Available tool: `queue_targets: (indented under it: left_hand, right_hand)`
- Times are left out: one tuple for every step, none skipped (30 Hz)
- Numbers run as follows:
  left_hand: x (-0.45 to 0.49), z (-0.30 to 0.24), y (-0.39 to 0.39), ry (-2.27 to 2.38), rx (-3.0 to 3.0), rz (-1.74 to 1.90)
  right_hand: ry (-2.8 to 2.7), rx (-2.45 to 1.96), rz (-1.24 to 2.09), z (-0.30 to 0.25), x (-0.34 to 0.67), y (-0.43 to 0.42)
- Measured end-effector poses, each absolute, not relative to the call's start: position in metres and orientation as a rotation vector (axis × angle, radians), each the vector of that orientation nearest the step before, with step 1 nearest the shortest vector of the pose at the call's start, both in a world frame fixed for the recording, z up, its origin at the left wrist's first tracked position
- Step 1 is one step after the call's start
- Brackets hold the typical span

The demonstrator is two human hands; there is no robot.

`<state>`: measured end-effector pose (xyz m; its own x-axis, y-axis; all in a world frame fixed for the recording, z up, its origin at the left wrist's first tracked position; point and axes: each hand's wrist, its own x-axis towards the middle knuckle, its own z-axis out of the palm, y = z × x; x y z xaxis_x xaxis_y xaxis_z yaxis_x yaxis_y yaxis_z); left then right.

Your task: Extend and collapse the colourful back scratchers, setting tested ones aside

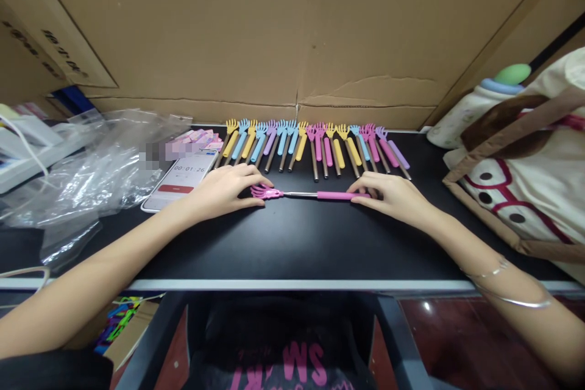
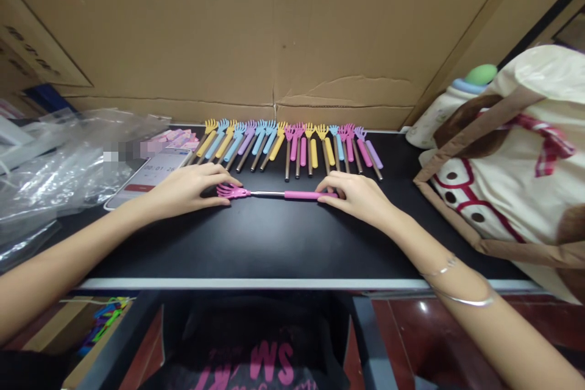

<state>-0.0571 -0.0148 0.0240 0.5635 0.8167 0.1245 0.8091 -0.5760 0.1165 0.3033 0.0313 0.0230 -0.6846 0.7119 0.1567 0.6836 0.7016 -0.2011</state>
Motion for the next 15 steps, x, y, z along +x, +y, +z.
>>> queue_targets:
  left_hand:
    - [-0.0572, 0.0242, -0.0151, 1.425, 2.735, 0.252]
    - [-0.0574, 0.0244, -0.0154, 1.424, 2.734, 0.248]
    - [-0.0575, 0.0245, -0.0156, 1.426, 2.733, 0.247]
    - [-0.0577, 0.0246, -0.0157, 1.428, 2.732, 0.247]
    - [-0.0578, 0.0246, -0.0157, 1.431, 2.729, 0.247]
    - [-0.0579, 0.0246, -0.0158, 1.434, 2.726, 0.246]
    - [-0.0579, 0.0246, -0.0159, 1.438, 2.723, 0.248]
    - [-0.0579, 0.0247, -0.0160, 1.439, 2.720, 0.248]
    - [-0.0577, 0.0247, -0.0162, 1.439, 2.719, 0.247]
    - [-0.0576, 0.0248, -0.0164, 1.439, 2.720, 0.248]
    - [-0.0573, 0.0249, -0.0166, 1.440, 2.724, 0.251]
    - [-0.0571, 0.0249, -0.0167, 1.441, 2.730, 0.251]
    - [-0.0569, 0.0248, -0.0169, 1.442, 2.736, 0.253]
    - [-0.0568, 0.0247, -0.0170, 1.441, 2.743, 0.254]
    - [-0.0568, 0.0244, -0.0170, 1.439, 2.748, 0.256]
  right_hand:
    - [-2.691, -1.121, 0.193, 0.0236, 0.3033, 0.0312]
    - [-2.692, -1.122, 0.199, 0.0243, 0.3033, 0.0311]
    - [-2.694, -1.124, 0.205, 0.0249, 0.3034, 0.0309]
    - [-2.695, -1.123, 0.211, 0.0254, 0.3037, 0.0307]
    - [-2.694, -1.121, 0.216, 0.0259, 0.3042, 0.0306]
    - [-2.692, -1.120, 0.220, 0.0262, 0.3049, 0.0305]
    - [-2.691, -1.118, 0.221, 0.0263, 0.3056, 0.0305]
    - [-2.691, -1.118, 0.219, 0.0263, 0.3064, 0.0306]
    - [-2.693, -1.119, 0.212, 0.0262, 0.3071, 0.0308]
    - [-2.695, -1.121, 0.206, 0.0259, 0.3079, 0.0310]
    - [-2.698, -1.123, 0.204, 0.0256, 0.3086, 0.0313]
    - [-2.702, -1.122, 0.209, 0.0251, 0.3092, 0.0317]
    - [-2.702, -1.121, 0.219, 0.0247, 0.3099, 0.0320]
    - [-2.701, -1.121, 0.231, 0.0243, 0.3105, 0.0324]
    - [-2.698, -1.122, 0.243, 0.0239, 0.3111, 0.0326]
